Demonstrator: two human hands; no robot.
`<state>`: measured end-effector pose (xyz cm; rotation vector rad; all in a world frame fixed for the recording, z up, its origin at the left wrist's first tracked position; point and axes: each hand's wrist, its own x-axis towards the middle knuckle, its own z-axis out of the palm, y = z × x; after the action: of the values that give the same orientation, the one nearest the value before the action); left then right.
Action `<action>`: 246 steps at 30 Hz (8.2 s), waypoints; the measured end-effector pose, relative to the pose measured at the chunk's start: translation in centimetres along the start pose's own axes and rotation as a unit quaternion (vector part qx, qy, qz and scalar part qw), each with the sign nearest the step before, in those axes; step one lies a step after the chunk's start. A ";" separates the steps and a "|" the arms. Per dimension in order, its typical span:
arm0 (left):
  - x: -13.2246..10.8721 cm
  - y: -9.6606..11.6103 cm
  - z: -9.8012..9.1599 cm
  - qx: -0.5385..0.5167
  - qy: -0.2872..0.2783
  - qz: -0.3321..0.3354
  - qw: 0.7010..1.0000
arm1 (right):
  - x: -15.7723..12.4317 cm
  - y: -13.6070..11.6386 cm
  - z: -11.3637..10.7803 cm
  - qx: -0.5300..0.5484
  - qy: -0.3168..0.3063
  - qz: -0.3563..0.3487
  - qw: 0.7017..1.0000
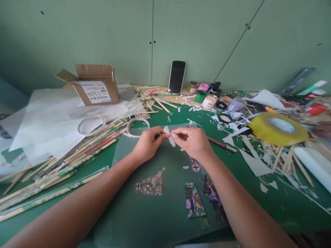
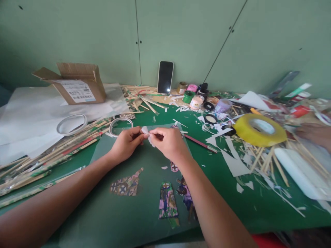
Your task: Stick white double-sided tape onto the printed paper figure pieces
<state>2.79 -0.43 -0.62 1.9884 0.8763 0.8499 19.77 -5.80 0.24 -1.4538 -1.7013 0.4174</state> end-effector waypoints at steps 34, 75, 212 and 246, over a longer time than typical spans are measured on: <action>-0.1 -0.1 0.1 0.013 -0.019 -0.003 1.000 | 0.1 -0.1 -0.1 -0.006 -0.015 0.020 1.000; -0.1 -0.1 0.1 0.038 -0.018 -0.008 0.999 | 0.2 0.0 -0.7 0.012 -0.074 0.050 0.996; 0.0 0.4 -0.2 -0.017 -0.011 0.011 1.000 | 0.0 -0.3 -0.5 0.004 -0.024 0.008 1.000; -0.1 0.0 0.0 -0.040 -0.049 -0.017 0.998 | 0.6 1.2 -1.3 -0.114 0.160 0.050 0.979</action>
<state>2.71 -0.45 -0.65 1.9235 0.8053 0.7497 21.54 -5.22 0.40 -1.6756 -1.4550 0.0353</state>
